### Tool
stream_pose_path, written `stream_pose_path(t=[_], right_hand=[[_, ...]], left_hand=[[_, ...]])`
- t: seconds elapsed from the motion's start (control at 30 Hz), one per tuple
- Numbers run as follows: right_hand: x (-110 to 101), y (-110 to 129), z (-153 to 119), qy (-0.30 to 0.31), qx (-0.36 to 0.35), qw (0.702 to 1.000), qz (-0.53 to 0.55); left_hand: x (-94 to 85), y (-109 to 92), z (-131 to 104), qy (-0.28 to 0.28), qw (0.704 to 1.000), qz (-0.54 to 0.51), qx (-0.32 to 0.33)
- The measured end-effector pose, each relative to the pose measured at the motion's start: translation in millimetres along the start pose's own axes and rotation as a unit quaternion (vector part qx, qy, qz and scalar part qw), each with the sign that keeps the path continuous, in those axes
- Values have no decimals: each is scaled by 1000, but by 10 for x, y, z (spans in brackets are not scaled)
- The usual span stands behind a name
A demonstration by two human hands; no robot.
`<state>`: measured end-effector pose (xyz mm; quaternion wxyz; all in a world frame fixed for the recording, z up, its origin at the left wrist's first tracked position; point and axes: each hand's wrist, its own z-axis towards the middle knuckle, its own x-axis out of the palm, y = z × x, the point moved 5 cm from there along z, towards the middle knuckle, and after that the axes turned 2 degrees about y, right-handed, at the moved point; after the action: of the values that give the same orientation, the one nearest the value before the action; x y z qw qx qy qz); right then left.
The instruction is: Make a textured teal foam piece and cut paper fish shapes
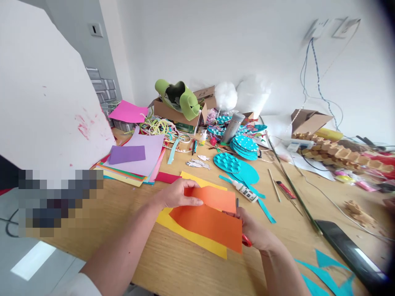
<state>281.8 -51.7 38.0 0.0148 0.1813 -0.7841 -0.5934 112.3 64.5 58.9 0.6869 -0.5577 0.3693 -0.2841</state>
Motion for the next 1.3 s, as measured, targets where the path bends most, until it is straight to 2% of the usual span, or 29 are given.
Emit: stream_pose_path(t=[0.2, 0.37, 0.5, 0.73, 0.97, 1.3], right_hand=[[28, 49, -15, -3, 31, 999, 22], [93, 233, 29, -21, -16, 999, 38], [119, 172, 74, -21, -18, 997, 72], [129, 82, 116, -24, -29, 996, 83], [104, 83, 126, -54, -30, 995, 77], [80, 48, 131, -64, -54, 996, 43]], left_hand=[[48, 95, 11, 34, 995, -79, -47], [105, 135, 34, 10, 988, -141, -64], [131, 173, 55, -28, 985, -156, -67], [117, 223, 93, -86, 985, -145, -47], [112, 238, 89, -102, 986, -131, -26], [118, 149, 73, -122, 990, -65, -5]])
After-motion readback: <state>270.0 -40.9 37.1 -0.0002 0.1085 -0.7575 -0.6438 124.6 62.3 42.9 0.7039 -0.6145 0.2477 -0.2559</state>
